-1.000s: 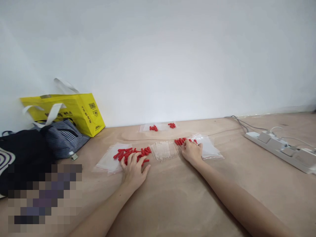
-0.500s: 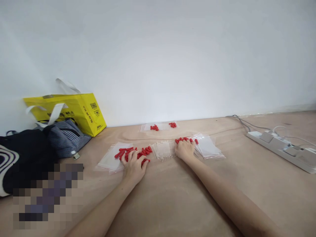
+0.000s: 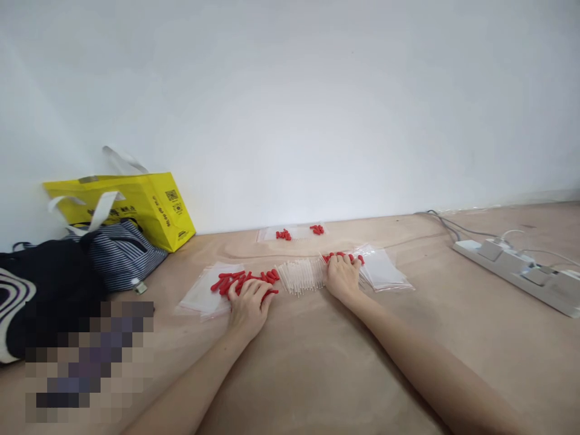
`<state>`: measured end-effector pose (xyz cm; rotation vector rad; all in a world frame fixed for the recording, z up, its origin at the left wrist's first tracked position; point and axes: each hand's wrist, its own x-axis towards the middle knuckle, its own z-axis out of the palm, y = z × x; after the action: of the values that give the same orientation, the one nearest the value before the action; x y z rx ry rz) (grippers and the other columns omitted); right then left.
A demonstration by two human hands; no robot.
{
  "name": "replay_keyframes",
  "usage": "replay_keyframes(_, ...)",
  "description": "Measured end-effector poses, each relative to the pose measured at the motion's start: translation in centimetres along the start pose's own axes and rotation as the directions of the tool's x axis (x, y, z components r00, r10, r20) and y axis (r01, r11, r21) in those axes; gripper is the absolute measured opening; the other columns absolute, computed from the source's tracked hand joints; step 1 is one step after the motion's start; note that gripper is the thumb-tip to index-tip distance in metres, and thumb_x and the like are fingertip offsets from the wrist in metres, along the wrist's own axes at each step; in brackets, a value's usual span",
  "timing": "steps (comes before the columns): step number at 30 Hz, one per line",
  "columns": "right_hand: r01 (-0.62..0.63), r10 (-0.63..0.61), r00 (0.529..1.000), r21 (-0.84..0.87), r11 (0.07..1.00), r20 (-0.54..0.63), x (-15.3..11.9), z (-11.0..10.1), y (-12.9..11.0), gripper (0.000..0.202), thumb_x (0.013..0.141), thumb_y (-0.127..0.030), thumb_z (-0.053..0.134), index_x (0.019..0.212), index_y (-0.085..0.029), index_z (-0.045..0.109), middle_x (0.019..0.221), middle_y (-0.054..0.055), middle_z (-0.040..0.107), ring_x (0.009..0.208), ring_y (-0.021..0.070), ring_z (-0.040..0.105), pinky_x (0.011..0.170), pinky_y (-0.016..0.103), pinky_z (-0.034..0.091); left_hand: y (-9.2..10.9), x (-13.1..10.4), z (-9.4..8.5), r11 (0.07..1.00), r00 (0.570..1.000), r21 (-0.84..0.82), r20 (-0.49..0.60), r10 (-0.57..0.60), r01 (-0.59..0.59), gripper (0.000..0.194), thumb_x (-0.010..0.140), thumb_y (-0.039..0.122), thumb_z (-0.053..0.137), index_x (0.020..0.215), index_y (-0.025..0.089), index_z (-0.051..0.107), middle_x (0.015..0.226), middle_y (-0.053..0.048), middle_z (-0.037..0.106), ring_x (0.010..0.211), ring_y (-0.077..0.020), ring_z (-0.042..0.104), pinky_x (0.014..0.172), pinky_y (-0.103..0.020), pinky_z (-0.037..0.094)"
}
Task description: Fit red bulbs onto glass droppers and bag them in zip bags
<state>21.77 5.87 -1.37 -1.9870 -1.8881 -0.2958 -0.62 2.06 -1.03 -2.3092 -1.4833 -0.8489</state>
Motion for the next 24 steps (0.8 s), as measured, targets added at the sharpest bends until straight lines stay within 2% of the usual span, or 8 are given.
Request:
replay_keyframes(2, 0.121, -0.113, 0.99, 0.089, 0.989, -0.088, -1.2, 0.1, 0.8, 0.021, 0.083, -0.021, 0.035, 0.083, -0.012, 0.054, 0.083, 0.011, 0.06, 0.085, 0.0233, 0.048, 0.081, 0.04, 0.022, 0.0, 0.0, 0.0, 1.0, 1.0, -0.015, 0.004, 0.028, -0.028, 0.013, 0.081, 0.021, 0.043, 0.083, 0.023, 0.056, 0.089, -0.002, 0.065, 0.093, -0.0213, 0.054, 0.095, -0.05, 0.015)
replay_keyframes(4, 0.284, -0.251, 0.953, 0.215, 0.934, -0.168, -2.6, 0.4, 1.7, 0.019, 0.085, -0.02, 0.034, 0.08, -0.015, 0.051, 0.079, 0.007, 0.059, 0.082, 0.0201, 0.049, 0.08, 0.036, 0.026, 0.1, 0.0, 0.0, 0.998, 0.999, -0.026, -0.004, 0.052, -0.052, 0.015, 0.082, 0.02, 0.04, 0.086, 0.022, 0.054, 0.092, -0.003, 0.065, 0.097, -0.0208, 0.053, 0.097, -0.049, 0.014)
replay_keyframes(8, 0.456, -0.42, 0.889, 0.449, 0.768, -0.184, -5.0, 0.5, 3.2, 0.021, 0.086, -0.015, 0.029, 0.084, -0.017, 0.05, 0.08, 0.005, 0.058, 0.073, 0.0164, 0.05, 0.072, 0.031, 0.033, 0.3, 0.1, 0.0, 0.996, 0.998, -0.062, 0.012, 0.06, -0.059, 0.017, 0.083, 0.02, 0.038, 0.089, 0.022, 0.053, 0.094, -0.004, 0.065, 0.1, -0.0203, 0.053, 0.098, -0.05, 0.012)
replay_keyframes(11, 0.482, -0.451, 0.872, 0.496, 0.722, -0.192, -5.9, 0.2, 3.3, 0.026, 0.085, -0.013, 0.03, 0.103, -0.016, 0.048, 0.088, 0.008, 0.058, 0.077, 0.0179, 0.05, 0.073, 0.032, 0.035, 0.3, 0.1, 0.0, 0.996, 0.998, -0.088, 0.045, 0.035, -0.031, 0.013, 0.081, 0.018, 0.041, 0.085, 0.022, 0.053, 0.09, -0.003, 0.065, 0.095, -0.0199, 0.056, 0.098, -0.051, 0.012)
replay_keyframes(14, 0.49, -0.455, 0.868, 0.488, 0.722, -0.198, -6.0, 0.1, 2.8, 0.035, 0.082, -0.008, 0.032, 0.113, -0.016, 0.046, 0.089, 0.009, 0.057, 0.08, 0.0187, 0.049, 0.072, 0.032, 0.035, 0.2, 0.1, -0.1, 0.995, 0.999, -0.092, 0.018, 0.036, -0.035, 0.013, 0.079, 0.018, 0.045, 0.086, 0.023, 0.055, 0.089, -0.002, 0.066, 0.092, -0.0206, 0.057, 0.097, -0.052, 0.011)
replay_keyframes(17, 0.52, -0.491, 0.849, 0.468, 0.715, -0.193, -6.0, -0.2, 2.3, 0.035, 0.079, -0.004, 0.033, 0.107, -0.017, 0.051, 0.088, 0.008, 0.057, 0.081, 0.018, 0.049, 0.073, 0.032, 0.034, 0.4, 0.2, -0.4, 0.992, 0.996, -0.094, -0.038, 0.076, -0.079, 0.014, 0.081, 0.02, 0.045, 0.081, 0.025, 0.059, 0.084, 0.0, 0.067, 0.092, -0.0205, 0.057, 0.098, -0.05, 0.009)
replay_keyframes(20, 0.539, -0.51, 0.837, 0.466, 0.702, -0.201, -6.1, -0.8, 1.9, 0.024, 0.081, -0.006, 0.036, 0.094, -0.016, 0.053, 0.084, 0.006, 0.057, 0.079, 0.0162, 0.05, 0.076, 0.032, 0.032, 1.1, 0.1, -0.7, 0.986, 0.989, -0.114, -0.1, 0.11, -0.121, 0.015, 0.081, 0.019, 0.045, 0.078, 0.023, 0.059, 0.081, 0.001, 0.068, 0.094, -0.0196, 0.057, 0.099, -0.046, 0.013)
replay_keyframes(24, 0.525, -0.49, 0.846, 0.484, 0.701, -0.208, -6.3, -1.2, 1.2, 0.015, 0.083, -0.011, 0.037, 0.085, -0.016, 0.051, 0.079, 0.002, 0.058, 0.073, 0.0135, 0.05, 0.077, 0.032, 0.028, 2.6, -0.4, -0.7, 0.973, 0.985, -0.173, -0.103, 0.135, -0.151, 0.012, 0.081, 0.02, 0.047, 0.083, 0.022, 0.058, 0.082, 0.0, 0.068, 0.09, -0.0184, 0.059, 0.098, -0.044, 0.015)
